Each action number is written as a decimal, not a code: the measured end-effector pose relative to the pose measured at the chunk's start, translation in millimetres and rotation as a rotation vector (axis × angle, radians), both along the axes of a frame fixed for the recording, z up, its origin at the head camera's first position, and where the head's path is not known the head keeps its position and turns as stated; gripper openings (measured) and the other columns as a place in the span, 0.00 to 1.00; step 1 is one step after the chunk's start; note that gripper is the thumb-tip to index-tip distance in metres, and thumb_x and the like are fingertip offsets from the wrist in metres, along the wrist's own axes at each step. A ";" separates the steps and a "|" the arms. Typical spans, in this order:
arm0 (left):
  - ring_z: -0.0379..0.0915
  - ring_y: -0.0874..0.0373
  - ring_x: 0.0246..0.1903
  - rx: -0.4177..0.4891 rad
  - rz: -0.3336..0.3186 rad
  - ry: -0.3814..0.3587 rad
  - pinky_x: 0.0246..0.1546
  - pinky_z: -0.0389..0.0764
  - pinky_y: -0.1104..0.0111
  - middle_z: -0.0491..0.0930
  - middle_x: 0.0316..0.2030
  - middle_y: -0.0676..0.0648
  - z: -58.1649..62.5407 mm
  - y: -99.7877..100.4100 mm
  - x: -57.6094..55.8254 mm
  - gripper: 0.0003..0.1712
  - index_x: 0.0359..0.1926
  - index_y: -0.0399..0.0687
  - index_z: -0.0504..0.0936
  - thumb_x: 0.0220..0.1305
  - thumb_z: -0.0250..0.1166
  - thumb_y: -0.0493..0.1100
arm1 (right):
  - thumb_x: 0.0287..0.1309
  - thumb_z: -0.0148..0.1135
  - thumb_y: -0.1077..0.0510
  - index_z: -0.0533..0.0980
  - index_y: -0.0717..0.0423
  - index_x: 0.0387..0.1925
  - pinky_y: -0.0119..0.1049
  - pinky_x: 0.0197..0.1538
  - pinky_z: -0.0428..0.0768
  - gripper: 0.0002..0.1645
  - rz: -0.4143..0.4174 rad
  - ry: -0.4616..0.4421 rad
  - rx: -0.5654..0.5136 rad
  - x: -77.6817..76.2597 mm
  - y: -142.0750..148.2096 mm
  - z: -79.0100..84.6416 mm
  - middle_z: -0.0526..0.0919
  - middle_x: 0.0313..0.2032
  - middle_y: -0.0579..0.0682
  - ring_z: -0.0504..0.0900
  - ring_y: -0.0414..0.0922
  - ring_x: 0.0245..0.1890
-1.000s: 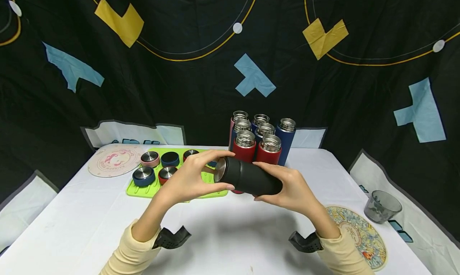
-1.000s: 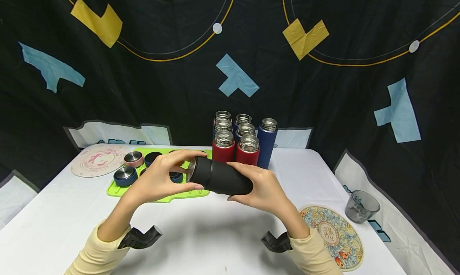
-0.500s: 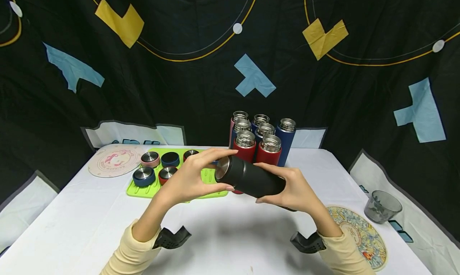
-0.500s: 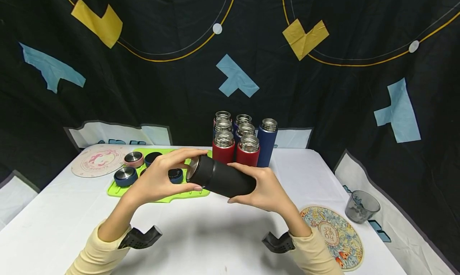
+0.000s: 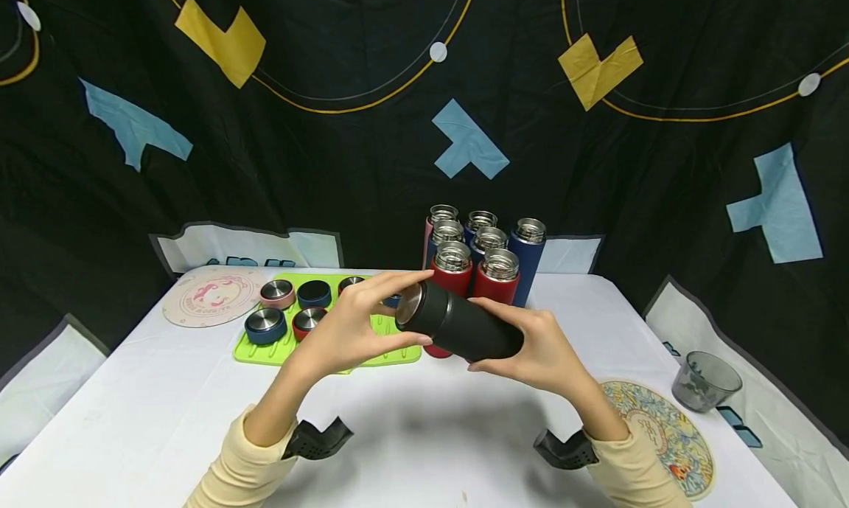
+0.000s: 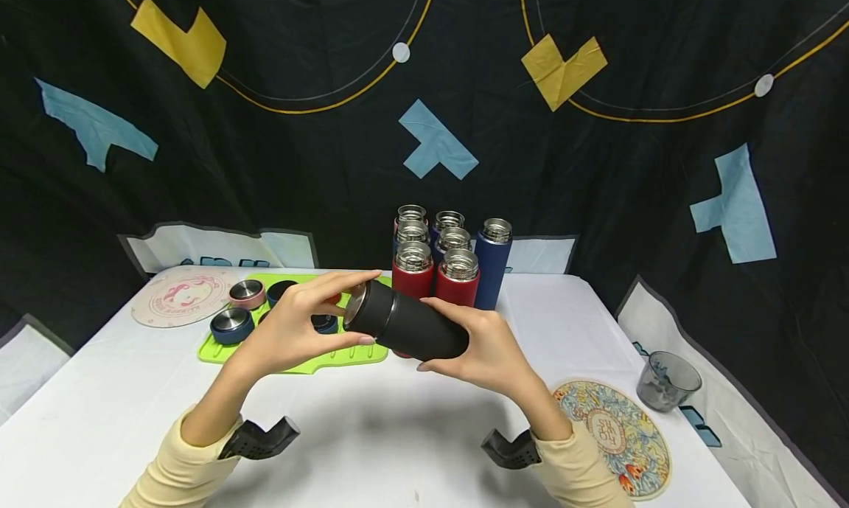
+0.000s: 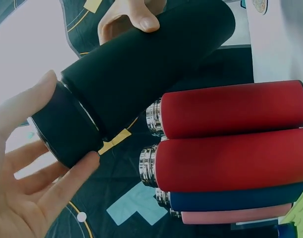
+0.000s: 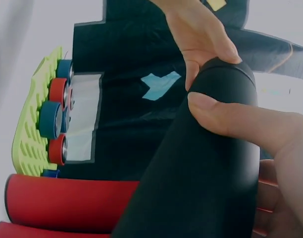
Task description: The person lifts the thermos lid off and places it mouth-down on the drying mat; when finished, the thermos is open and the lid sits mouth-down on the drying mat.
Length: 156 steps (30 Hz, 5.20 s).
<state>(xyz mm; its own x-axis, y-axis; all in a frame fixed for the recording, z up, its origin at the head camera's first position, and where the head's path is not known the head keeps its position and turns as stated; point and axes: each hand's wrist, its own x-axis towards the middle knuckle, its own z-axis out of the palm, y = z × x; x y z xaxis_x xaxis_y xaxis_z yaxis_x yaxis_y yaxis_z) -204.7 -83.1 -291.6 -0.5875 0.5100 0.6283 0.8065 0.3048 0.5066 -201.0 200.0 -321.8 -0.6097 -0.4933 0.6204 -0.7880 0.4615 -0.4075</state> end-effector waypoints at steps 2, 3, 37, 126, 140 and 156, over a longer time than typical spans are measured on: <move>0.77 0.59 0.47 0.007 0.031 -0.031 0.38 0.83 0.68 0.77 0.54 0.50 -0.9 0.4 0.4 0.44 0.65 0.53 0.72 0.46 0.79 0.50 | 0.33 0.84 0.51 0.75 0.51 0.60 0.37 0.39 0.82 0.47 -0.032 0.055 0.016 1.5 -2.0 -0.1 0.83 0.50 0.47 0.81 0.42 0.38; 0.77 0.59 0.46 0.008 0.047 -0.044 0.37 0.83 0.68 0.78 0.53 0.51 -1.4 0.5 0.3 0.44 0.65 0.53 0.72 0.46 0.78 0.51 | 0.33 0.84 0.51 0.75 0.51 0.60 0.38 0.40 0.82 0.47 -0.053 0.086 0.028 2.3 -2.9 0.0 0.83 0.50 0.47 0.82 0.42 0.39; 0.75 0.59 0.40 0.002 0.074 -0.062 0.35 0.83 0.71 0.78 0.47 0.54 4.3 -8.1 0.4 0.39 0.60 0.53 0.75 0.45 0.79 0.51 | 0.33 0.84 0.51 0.74 0.47 0.62 0.36 0.38 0.83 0.48 -0.079 -0.016 0.040 2.9 7.5 3.4 0.83 0.48 0.46 0.81 0.40 0.37; 0.74 0.45 0.51 -0.317 0.264 -0.142 0.49 0.79 0.54 0.77 0.53 0.40 -84.0 -24.5 -81.6 0.35 0.59 0.43 0.76 0.48 0.77 0.41 | 0.50 0.72 0.67 0.55 0.67 0.65 0.38 0.57 0.75 0.46 -0.496 -0.386 -0.627 -61.0 43.0 -50.3 0.73 0.57 0.69 0.76 0.56 0.54; 0.73 0.45 0.53 -0.264 0.231 -0.095 0.51 0.77 0.52 0.76 0.55 0.41 -62.3 -30.7 -63.2 0.36 0.59 0.42 0.75 0.48 0.78 0.43 | 0.49 0.75 0.62 0.58 0.63 0.66 0.45 0.62 0.71 0.47 -0.503 -0.392 -0.587 -77.5 55.4 -68.8 0.73 0.58 0.66 0.74 0.55 0.58; 0.74 0.51 0.47 -0.214 0.255 -0.118 0.47 0.80 0.57 0.75 0.56 0.44 -53.3 -42.6 -50.4 0.37 0.62 0.47 0.74 0.51 0.76 0.47 | 0.50 0.72 0.67 0.58 0.68 0.68 0.43 0.68 0.61 0.47 -0.472 -0.265 -0.645 -54.0 45.4 -41.4 0.65 0.66 0.64 0.64 0.56 0.67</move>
